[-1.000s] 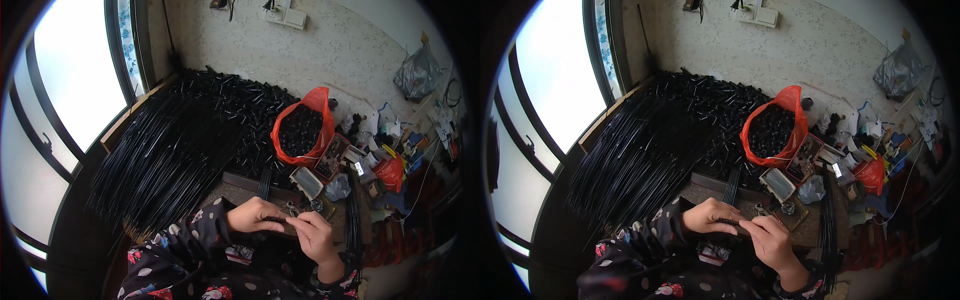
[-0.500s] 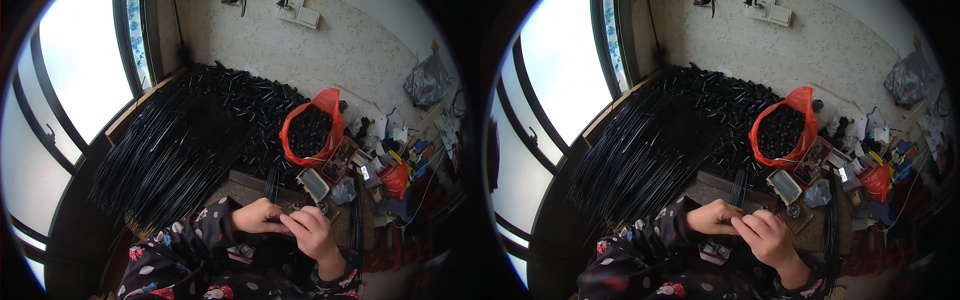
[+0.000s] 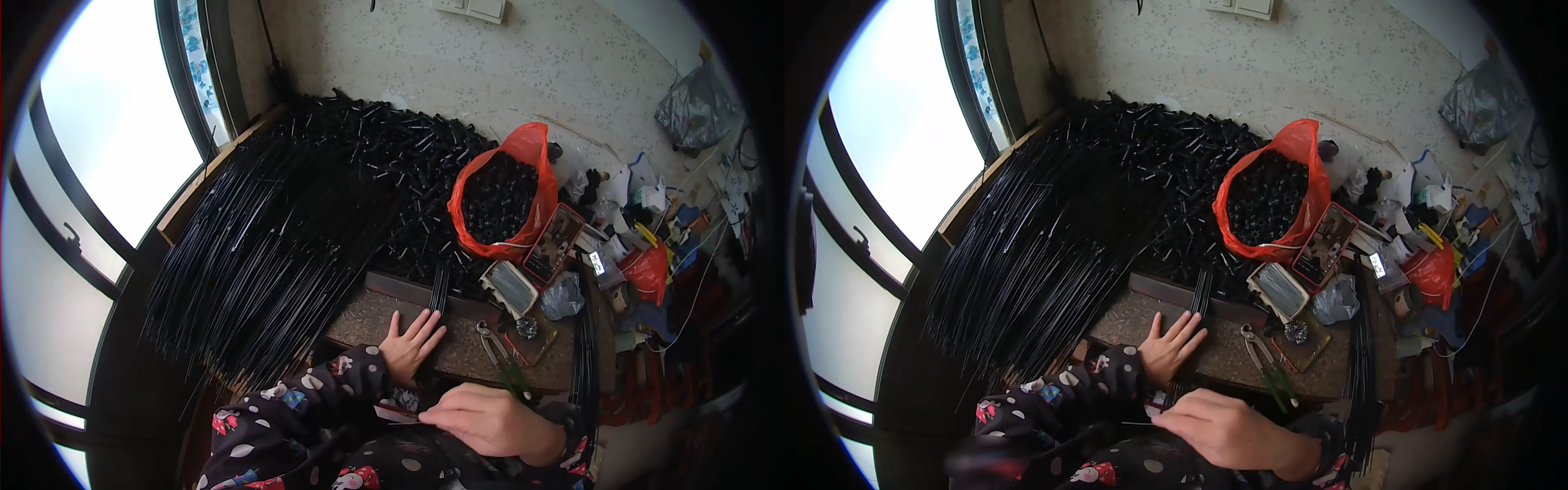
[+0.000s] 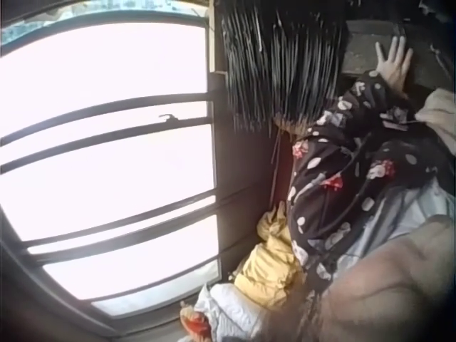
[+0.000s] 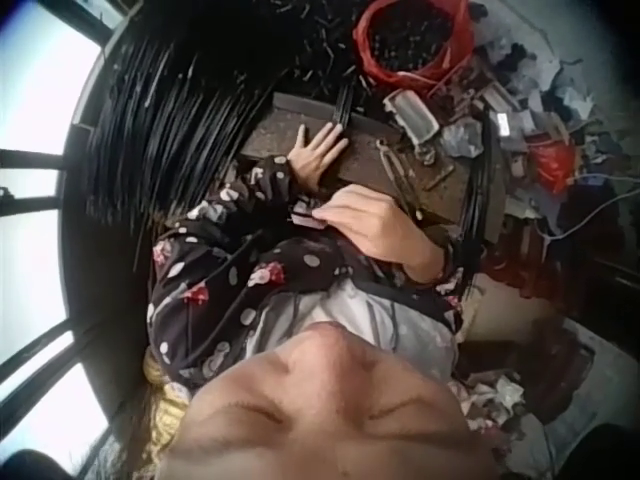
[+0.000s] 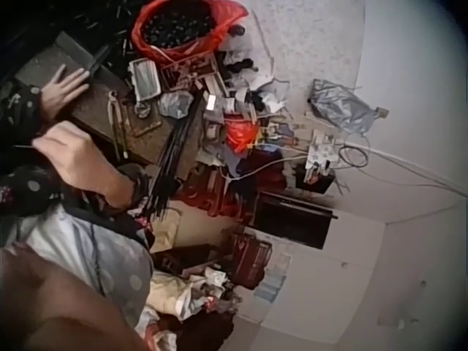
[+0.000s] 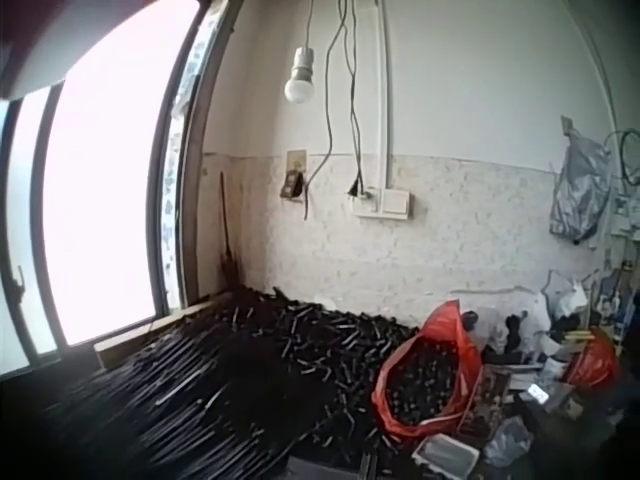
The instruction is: Assembling small plastic connectors onto black wires and crimping them using pliers.
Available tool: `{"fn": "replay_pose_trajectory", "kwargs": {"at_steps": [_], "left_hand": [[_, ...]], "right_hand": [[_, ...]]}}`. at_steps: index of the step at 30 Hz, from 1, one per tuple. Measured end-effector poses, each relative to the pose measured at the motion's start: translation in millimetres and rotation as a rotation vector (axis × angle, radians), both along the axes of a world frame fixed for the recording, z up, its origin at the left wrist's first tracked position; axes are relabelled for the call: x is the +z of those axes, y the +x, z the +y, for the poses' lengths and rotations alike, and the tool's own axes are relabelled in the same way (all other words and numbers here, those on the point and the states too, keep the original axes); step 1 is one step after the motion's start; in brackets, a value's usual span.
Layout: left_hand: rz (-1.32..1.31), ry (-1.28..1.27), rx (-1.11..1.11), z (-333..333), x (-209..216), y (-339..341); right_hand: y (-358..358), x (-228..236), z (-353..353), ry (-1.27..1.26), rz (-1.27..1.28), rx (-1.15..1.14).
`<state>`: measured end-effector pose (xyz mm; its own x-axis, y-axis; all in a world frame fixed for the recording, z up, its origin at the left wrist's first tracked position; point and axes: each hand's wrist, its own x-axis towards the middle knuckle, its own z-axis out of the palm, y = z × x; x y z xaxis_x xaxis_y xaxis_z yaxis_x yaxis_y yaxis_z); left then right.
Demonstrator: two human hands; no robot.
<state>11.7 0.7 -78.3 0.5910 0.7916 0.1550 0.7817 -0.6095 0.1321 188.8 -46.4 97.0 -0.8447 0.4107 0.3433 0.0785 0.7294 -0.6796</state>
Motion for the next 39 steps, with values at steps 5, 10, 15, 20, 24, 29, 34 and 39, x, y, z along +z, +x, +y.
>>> {"fn": "replay_pose_trajectory", "kwargs": {"at_steps": [5,10,15,20,24,29,34,39], "left_hand": [[-0.086,0.177,-0.132,-7.6,-28.0,-14.9],[-0.04,-0.085,-0.211,-26.6,-1.8,-31.5],[-0.075,0.062,-0.151,-30.9,-20.1,-31.7],[-0.031,0.023,-0.143,-23.9,-12.3,-31.1],[-0.036,-0.085,-0.15,-23.7,-8.2,-35.4],[-0.134,-0.164,-0.168,-20.7,-3.8,-30.3],[-0.129,-0.166,-0.169,-22.2,-1.1,-31.5],[-0.125,-0.152,-0.168,-23.2,-0.3,-29.0]], "right_hand": [[-17.5,-22.5,52.2,-0.344,0.001,0.144],[64.1,-130.1,176.0,0.317,-0.22,-1.015],[93.7,-169.9,185.5,0.376,-0.393,-0.957],[73.8,-148.8,175.9,0.481,-0.216,-1.005],[2.0,-147.0,142.6,0.091,0.181,-0.67],[-15.5,-170.7,130.5,0.556,-0.068,-0.33],[-19.4,-179.7,132.1,0.507,0.022,-0.375],[-26.8,-174.3,143.2,0.624,-0.058,-0.279]]}}
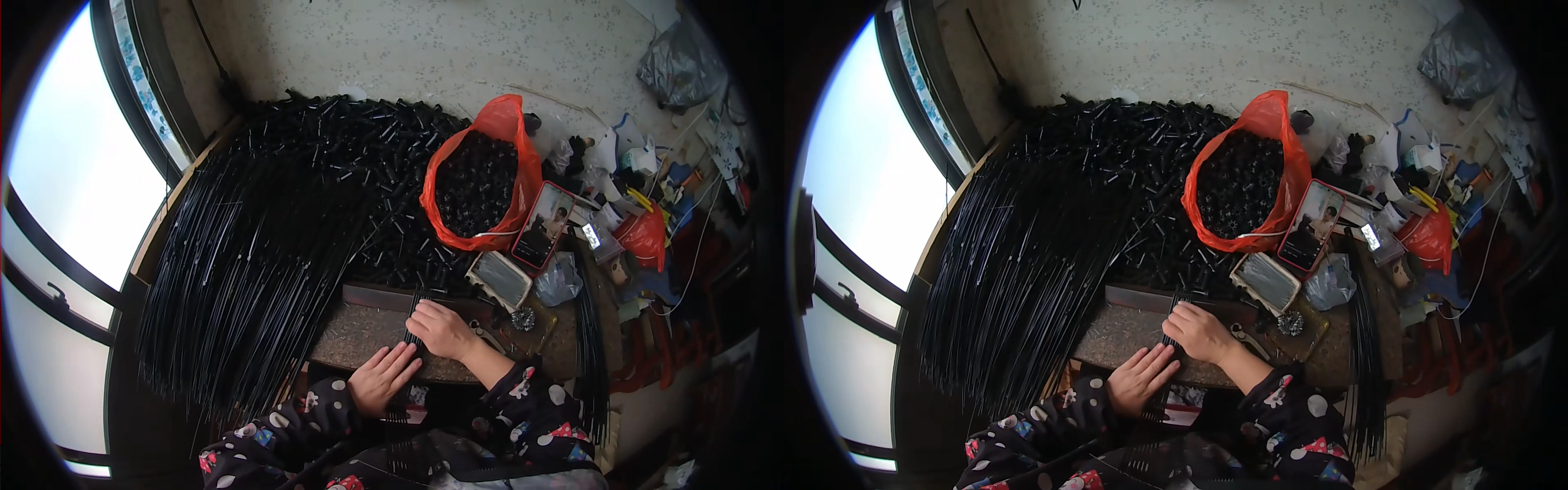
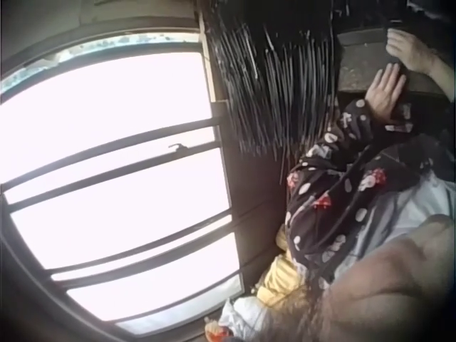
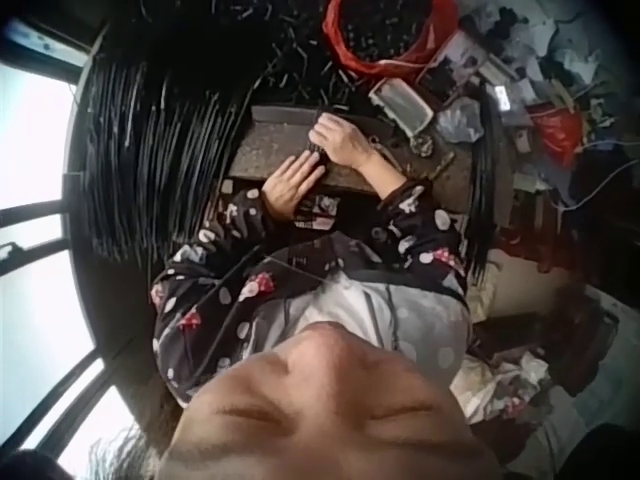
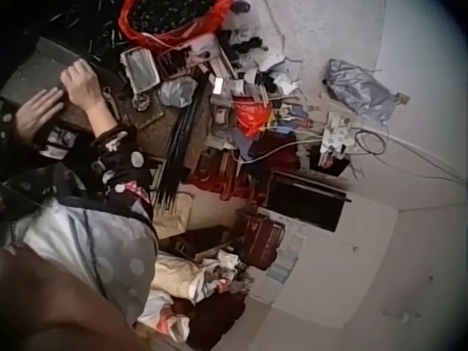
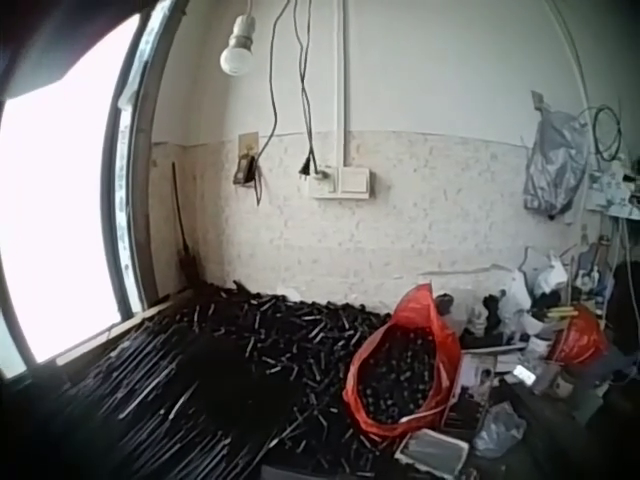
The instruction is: Assembling small plastic connectors onto black wires and crimping them using pliers.
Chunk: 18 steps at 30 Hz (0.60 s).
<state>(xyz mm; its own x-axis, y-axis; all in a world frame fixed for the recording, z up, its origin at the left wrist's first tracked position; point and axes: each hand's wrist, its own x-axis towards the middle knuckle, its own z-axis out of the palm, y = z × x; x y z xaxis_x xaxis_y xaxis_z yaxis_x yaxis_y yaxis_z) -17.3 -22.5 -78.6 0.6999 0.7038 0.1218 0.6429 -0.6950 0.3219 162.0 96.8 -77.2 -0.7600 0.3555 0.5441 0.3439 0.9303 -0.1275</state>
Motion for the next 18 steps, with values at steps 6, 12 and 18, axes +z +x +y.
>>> {"fn": "replay_pose_trajectory", "kwargs": {"at_steps": [6,12,18], "left_hand": [[0.122,0.082,0.008,0.7,-0.5,1.4],[0.058,0.031,0.024,-1.6,0.8,-2.6],[0.025,-0.018,-0.001,0.3,1.3,-1.6]], "right_hand": [[4.5,6.2,-1.7,-0.078,-0.138,0.046],[24.3,22.3,10.6,-0.143,0.274,-0.444],[37.9,1.5,19.8,-0.33,0.062,-0.352]]}}
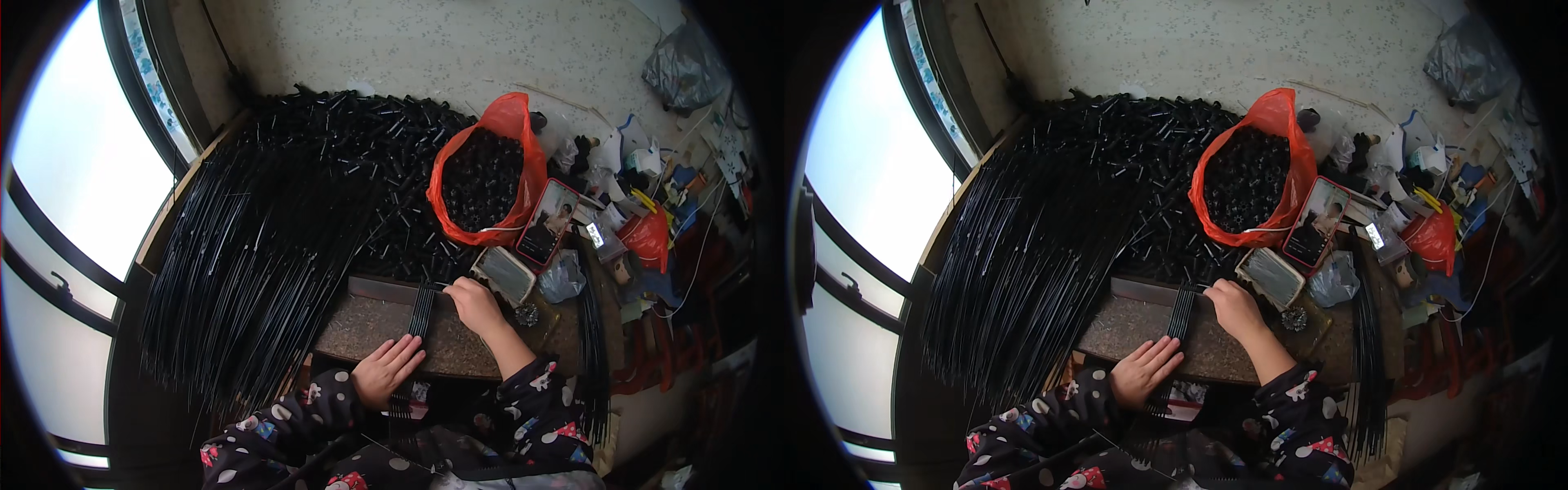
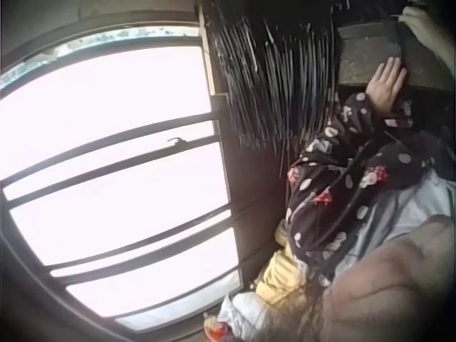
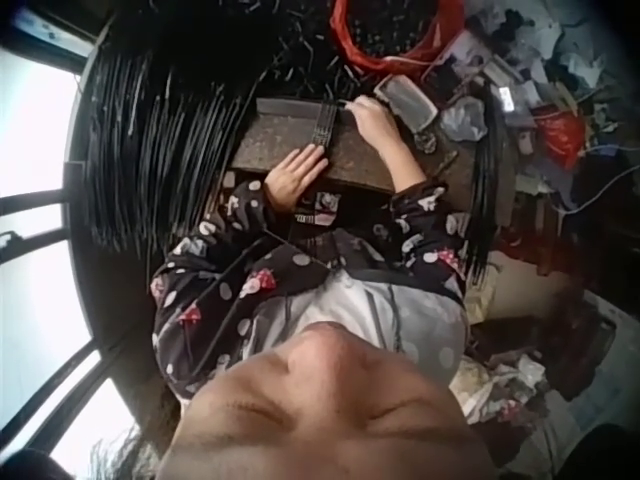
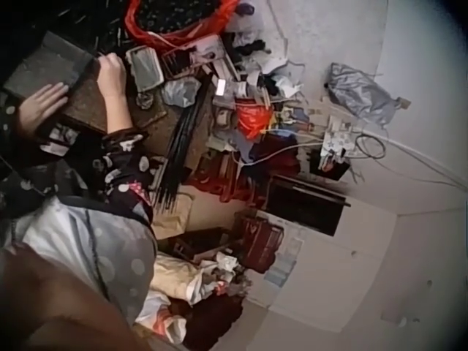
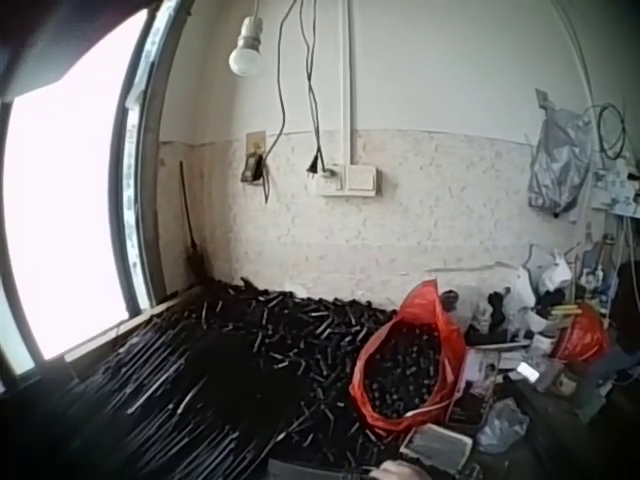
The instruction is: Assembling small plastic connectors onto black wires and crimping them using pliers.
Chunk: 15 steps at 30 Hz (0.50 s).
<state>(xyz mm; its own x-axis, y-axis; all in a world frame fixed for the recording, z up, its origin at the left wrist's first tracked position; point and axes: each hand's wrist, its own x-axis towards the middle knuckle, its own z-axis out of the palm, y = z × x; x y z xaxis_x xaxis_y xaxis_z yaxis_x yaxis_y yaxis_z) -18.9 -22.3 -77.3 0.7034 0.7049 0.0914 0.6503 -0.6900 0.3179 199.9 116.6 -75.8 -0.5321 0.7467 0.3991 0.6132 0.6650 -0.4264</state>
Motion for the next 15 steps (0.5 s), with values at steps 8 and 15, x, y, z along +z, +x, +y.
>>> {"fn": "replay_pose_trajectory", "kwargs": {"at_steps": [8,15], "left_hand": [[-0.054,-0.028,0.009,2.7,-1.3,1.3],[-0.051,-0.037,0.014,2.6,-2.6,-1.0]], "right_hand": [[6.7,3.6,-0.5,-0.054,-0.03,-0.072],[2.5,8.8,-5.6,-0.049,0.008,-0.025]]}}
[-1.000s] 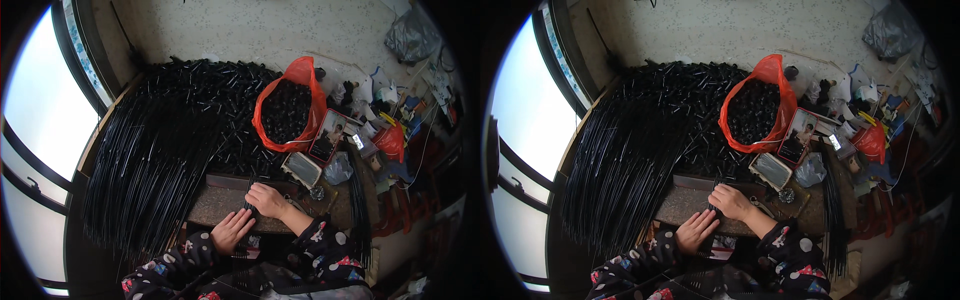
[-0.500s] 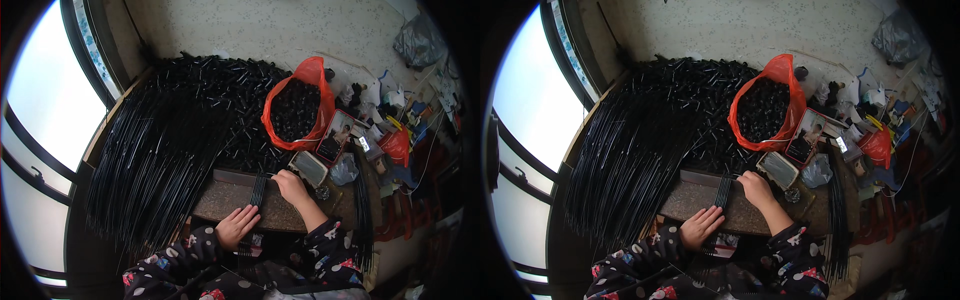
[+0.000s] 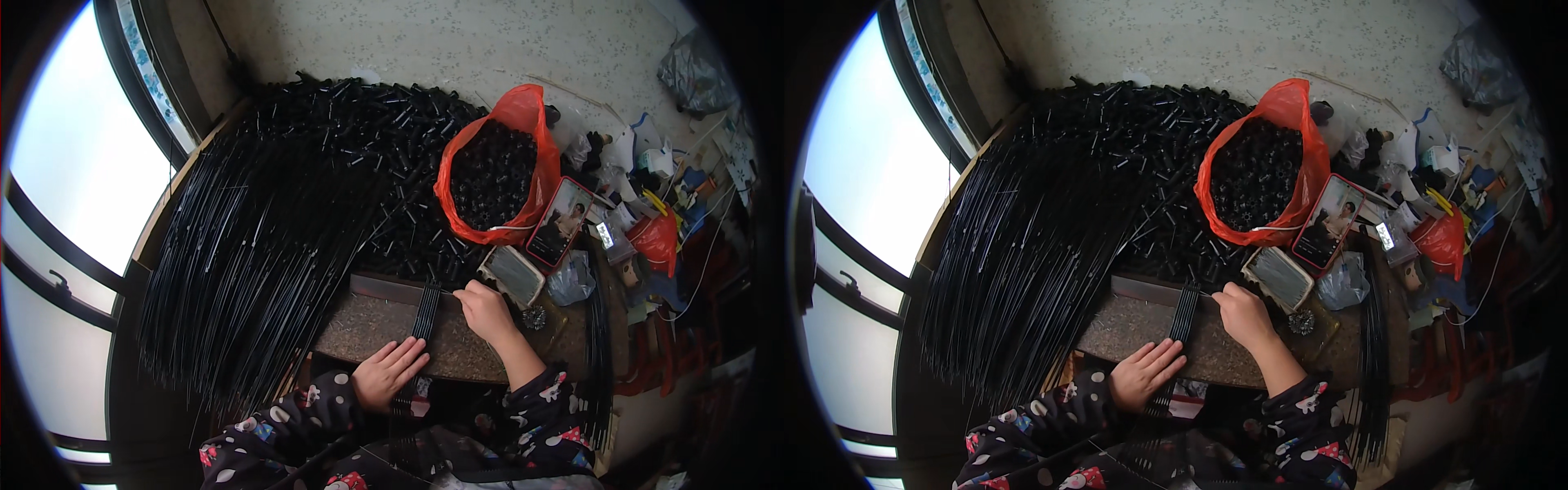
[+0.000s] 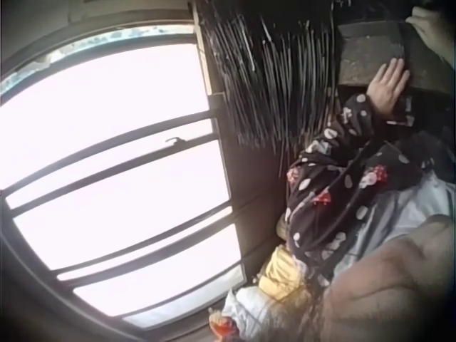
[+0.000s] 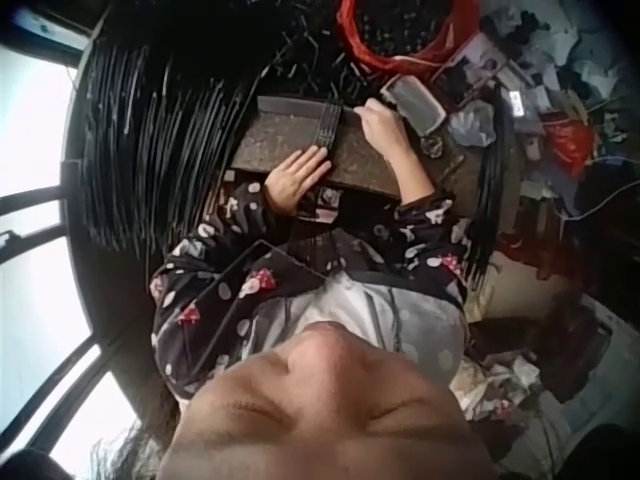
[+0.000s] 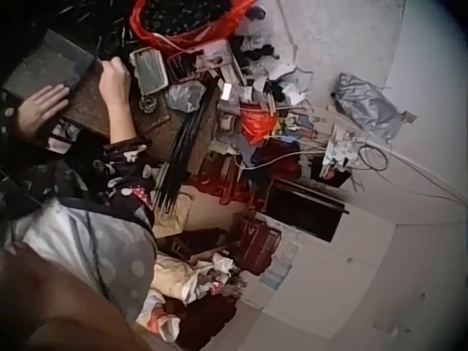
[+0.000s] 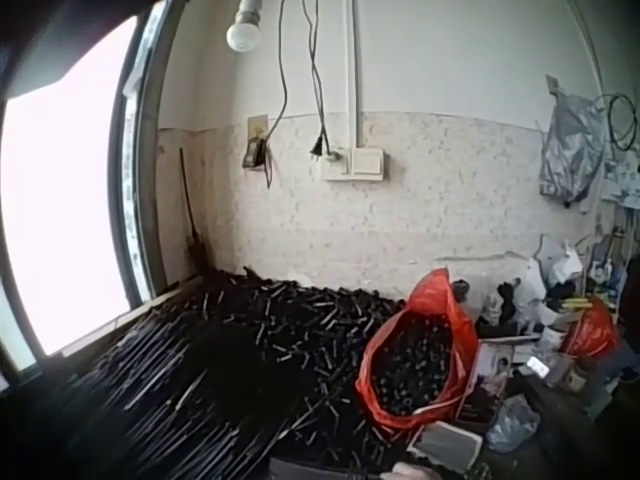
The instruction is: Assembling small plastic connectors onto black wires and crimping them using pliers.
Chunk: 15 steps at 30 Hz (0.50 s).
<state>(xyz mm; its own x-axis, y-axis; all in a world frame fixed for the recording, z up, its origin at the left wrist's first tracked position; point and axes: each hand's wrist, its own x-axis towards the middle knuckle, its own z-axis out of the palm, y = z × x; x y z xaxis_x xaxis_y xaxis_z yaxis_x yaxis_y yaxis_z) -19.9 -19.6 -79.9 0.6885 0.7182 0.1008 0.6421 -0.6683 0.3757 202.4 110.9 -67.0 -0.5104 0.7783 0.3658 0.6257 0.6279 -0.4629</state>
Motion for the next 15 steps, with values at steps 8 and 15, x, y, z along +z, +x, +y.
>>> {"fn": "replay_pose_trajectory", "kwargs": {"at_steps": [8,15], "left_hand": [[0.024,0.016,-0.002,0.8,-0.9,-0.7],[-0.03,0.037,0.004,0.0,-3.2,-0.2]], "right_hand": [[-2.9,4.8,9.3,-0.06,-0.063,-0.03],[2.0,5.3,15.9,-0.056,-0.069,0.025]]}}
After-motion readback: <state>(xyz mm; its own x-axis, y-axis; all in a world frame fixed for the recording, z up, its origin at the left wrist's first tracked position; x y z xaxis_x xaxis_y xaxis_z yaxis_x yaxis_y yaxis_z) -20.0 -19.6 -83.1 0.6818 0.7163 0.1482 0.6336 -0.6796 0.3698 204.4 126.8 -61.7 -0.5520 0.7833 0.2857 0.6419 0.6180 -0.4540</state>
